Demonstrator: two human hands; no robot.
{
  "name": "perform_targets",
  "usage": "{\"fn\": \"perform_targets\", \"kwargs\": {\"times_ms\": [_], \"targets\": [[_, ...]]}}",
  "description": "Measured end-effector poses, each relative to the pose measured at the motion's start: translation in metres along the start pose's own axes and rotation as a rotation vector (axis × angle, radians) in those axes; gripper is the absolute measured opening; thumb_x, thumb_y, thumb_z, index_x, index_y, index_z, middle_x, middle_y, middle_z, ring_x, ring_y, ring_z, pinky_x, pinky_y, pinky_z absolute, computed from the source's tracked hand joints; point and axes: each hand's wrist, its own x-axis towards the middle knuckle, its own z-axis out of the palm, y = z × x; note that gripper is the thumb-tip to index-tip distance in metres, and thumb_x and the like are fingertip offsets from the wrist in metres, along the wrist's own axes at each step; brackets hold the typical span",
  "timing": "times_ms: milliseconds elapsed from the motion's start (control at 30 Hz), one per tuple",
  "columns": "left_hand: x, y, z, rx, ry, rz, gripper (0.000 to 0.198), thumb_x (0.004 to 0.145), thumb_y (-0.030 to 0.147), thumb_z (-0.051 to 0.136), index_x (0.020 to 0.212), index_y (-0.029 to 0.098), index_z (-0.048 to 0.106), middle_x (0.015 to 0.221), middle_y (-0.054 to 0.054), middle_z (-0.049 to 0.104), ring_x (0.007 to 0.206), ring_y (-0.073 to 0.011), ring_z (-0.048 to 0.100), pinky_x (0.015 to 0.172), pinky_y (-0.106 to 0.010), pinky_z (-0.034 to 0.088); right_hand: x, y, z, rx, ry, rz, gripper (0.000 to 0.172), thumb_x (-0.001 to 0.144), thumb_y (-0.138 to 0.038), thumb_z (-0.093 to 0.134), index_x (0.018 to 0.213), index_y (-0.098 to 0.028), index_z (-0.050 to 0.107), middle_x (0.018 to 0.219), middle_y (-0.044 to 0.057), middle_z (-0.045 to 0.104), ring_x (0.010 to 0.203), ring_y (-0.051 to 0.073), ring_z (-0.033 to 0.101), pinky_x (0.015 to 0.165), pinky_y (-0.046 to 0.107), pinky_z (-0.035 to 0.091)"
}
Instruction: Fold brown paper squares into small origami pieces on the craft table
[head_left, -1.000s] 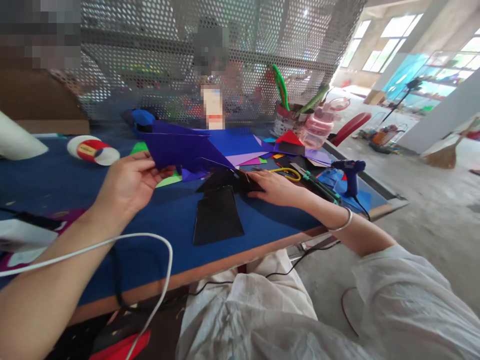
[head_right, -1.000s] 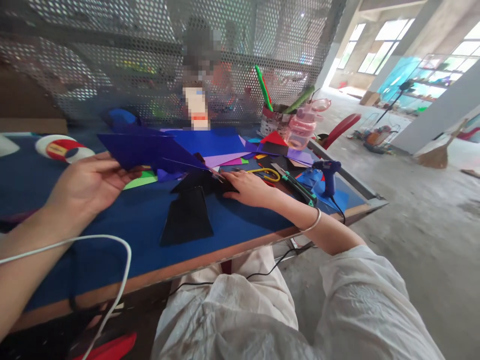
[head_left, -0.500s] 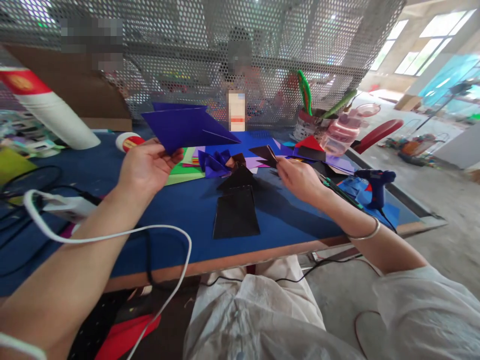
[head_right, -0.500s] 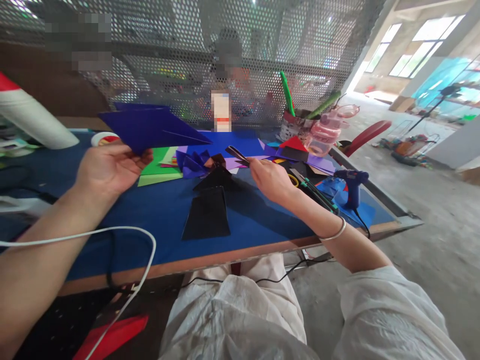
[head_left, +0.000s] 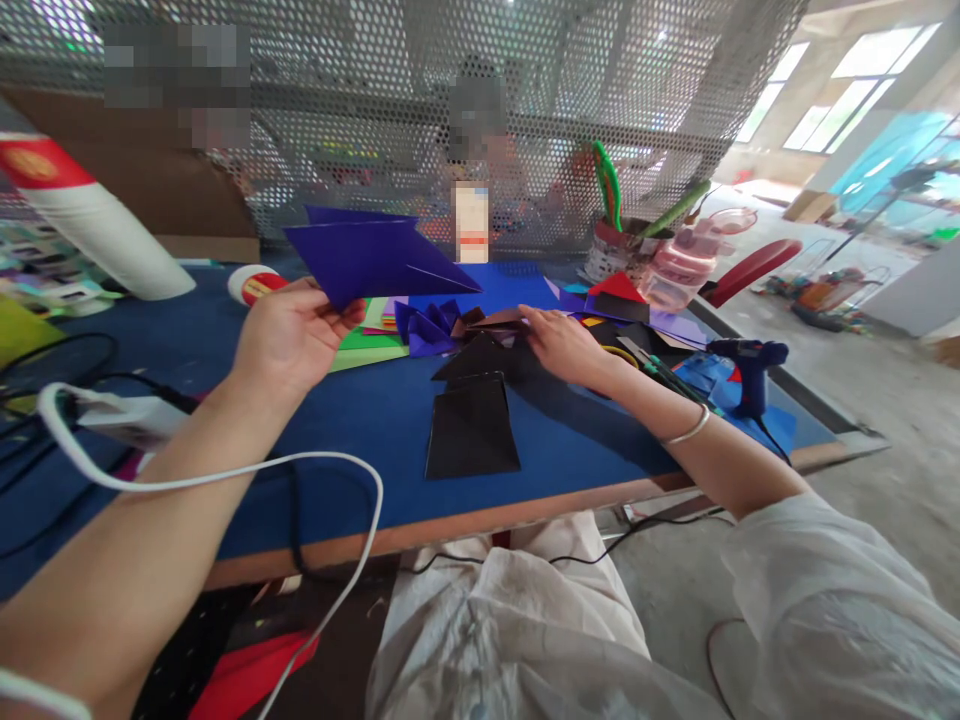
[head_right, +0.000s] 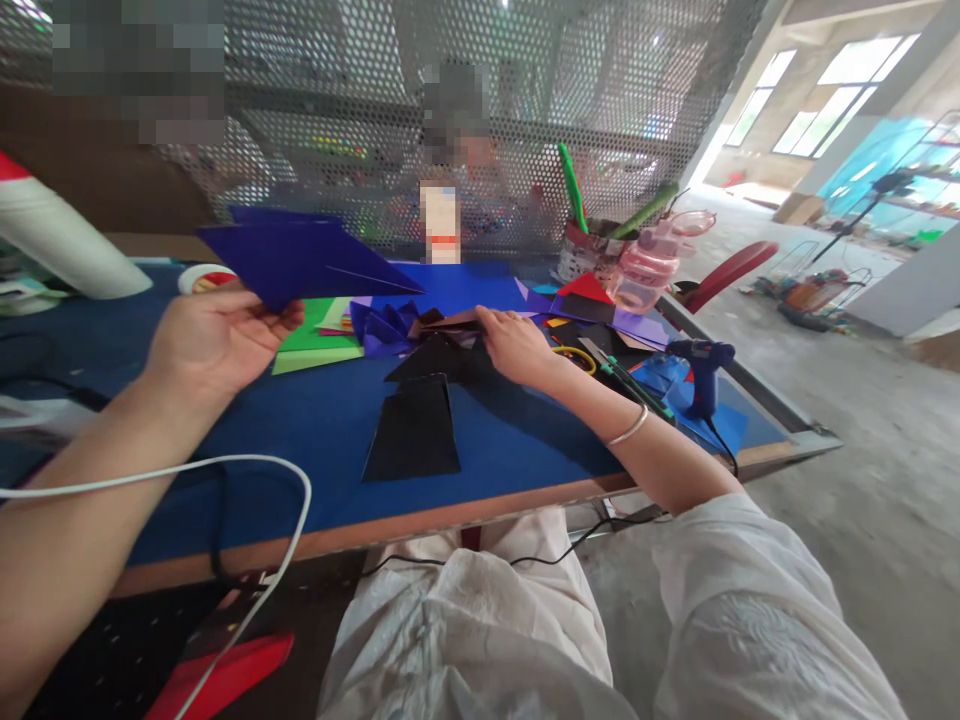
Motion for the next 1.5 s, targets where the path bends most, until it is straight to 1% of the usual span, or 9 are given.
{"fn": "perform_targets", "kwargs": {"times_ms": [100, 200, 333, 433, 667, 800, 933, 1267, 1500], "targets": [[-0.001, 0.0, 0.001, 0.008, 0.039, -0.068, 0.022, 0.069, -0.002, 0.052, 0.074, 0.015, 0.065, 0.065, -0.002, 0.07, 0.06, -0.0132, 0.066, 0.066, -0.026, 0.059, -0.011, -0.007, -0.005, 0.06, 0.142, -0.022, 0.047, 0.099, -0.017, 0.041, 0.145, -0.009, 0.05, 0.145, 0.021, 0.057, 0.13, 0.033, 0.055, 0.104, 0.046, 0.047], [-0.005, 0.001, 0.006, 0.013, 0.042, -0.086, 0.025, 0.07, -0.005, 0.05, 0.074, 0.014, 0.065, 0.069, -0.002, 0.072, 0.061, -0.0118, 0.067, 0.065, -0.024, 0.059, -0.024, -0.024, -0.019, 0.171, 0.268, -0.04, 0.03, 0.103, -0.029, 0.045, 0.112, -0.013, 0.068, 0.115, 0.017, 0.068, 0.108, 0.027, 0.062, 0.092, 0.037, 0.047], [-0.01, 0.0, 0.011, 0.023, 0.009, -0.081, 0.029, 0.068, -0.01, 0.048, 0.074, 0.012, 0.067, 0.067, -0.002, 0.071, 0.061, -0.0111, 0.068, 0.073, -0.026, 0.061, -0.038, -0.045, -0.028, 0.32, -0.075, -0.006, 0.057, 0.102, -0.062, 0.047, 0.065, -0.02, 0.06, 0.062, 0.001, 0.056, 0.06, 0.015, 0.049, 0.06, 0.029, 0.032], [-0.011, -0.003, 0.011, 0.041, -0.026, -0.088, 0.032, 0.065, -0.013, 0.048, 0.074, 0.01, 0.068, 0.066, -0.002, 0.071, 0.059, -0.0112, 0.067, 0.083, -0.032, 0.063, -0.041, -0.049, -0.021, 0.432, -0.163, 0.007, 0.056, 0.09, -0.059, 0.069, 0.054, -0.019, 0.052, 0.051, -0.004, 0.043, 0.052, 0.01, 0.035, 0.057, 0.029, 0.022], [-0.007, -0.005, 0.006, 0.051, -0.045, -0.064, 0.029, 0.066, -0.013, 0.051, 0.069, 0.01, 0.069, 0.065, -0.002, 0.07, 0.062, -0.0109, 0.068, 0.078, -0.029, 0.063, -0.03, -0.022, -0.011, 0.664, -0.112, 0.007, 0.013, 0.086, -0.028, 0.069, 0.085, -0.016, 0.073, 0.075, -0.001, 0.07, 0.067, 0.014, 0.058, 0.064, 0.025, 0.04], [-0.006, -0.004, 0.005, 0.048, -0.051, -0.051, 0.024, 0.069, -0.009, 0.057, 0.07, 0.011, 0.07, 0.063, -0.001, 0.067, 0.061, -0.0109, 0.067, 0.064, -0.021, 0.058, -0.029, -0.012, -0.012, 0.81, -0.093, -0.048, 0.019, 0.081, -0.023, 0.067, 0.097, -0.016, 0.075, 0.088, 0.001, 0.076, 0.081, 0.018, 0.066, 0.075, 0.028, 0.049], [-0.006, -0.004, 0.004, 0.039, -0.067, -0.044, 0.024, 0.069, -0.008, 0.058, 0.072, 0.011, 0.071, 0.066, -0.002, 0.069, 0.065, -0.0111, 0.068, 0.064, -0.02, 0.058, -0.027, 0.0, -0.019, 0.978, -0.07, -0.092, 0.016, 0.076, -0.023, 0.068, 0.089, -0.016, 0.074, 0.088, 0.001, 0.076, 0.087, 0.02, 0.068, 0.083, 0.032, 0.053], [-0.002, -0.002, 0.0, 0.024, -0.053, -0.025, 0.026, 0.068, -0.009, 0.056, 0.068, 0.013, 0.067, 0.069, -0.001, 0.069, 0.067, -0.0115, 0.067, 0.067, -0.023, 0.058, -0.026, 0.06, -0.053, 1.241, 0.259, 0.142, 0.03, 0.067, -0.023, 0.08, 0.095, -0.024, 0.072, 0.096, 0.0, 0.079, 0.089, 0.02, 0.074, 0.09, 0.037, 0.059], [-0.002, -0.004, 0.001, 0.049, -0.039, -0.04, 0.025, 0.071, -0.011, 0.055, 0.072, 0.011, 0.067, 0.069, -0.003, 0.068, 0.067, -0.0117, 0.067, 0.07, -0.025, 0.058, -0.031, 0.037, -0.04, 1.17, -0.208, -0.033, 0.04, 0.076, -0.027, 0.076, 0.116, -0.022, 0.071, 0.112, 0.003, 0.078, 0.104, 0.022, 0.072, 0.092, 0.036, 0.058]]}}
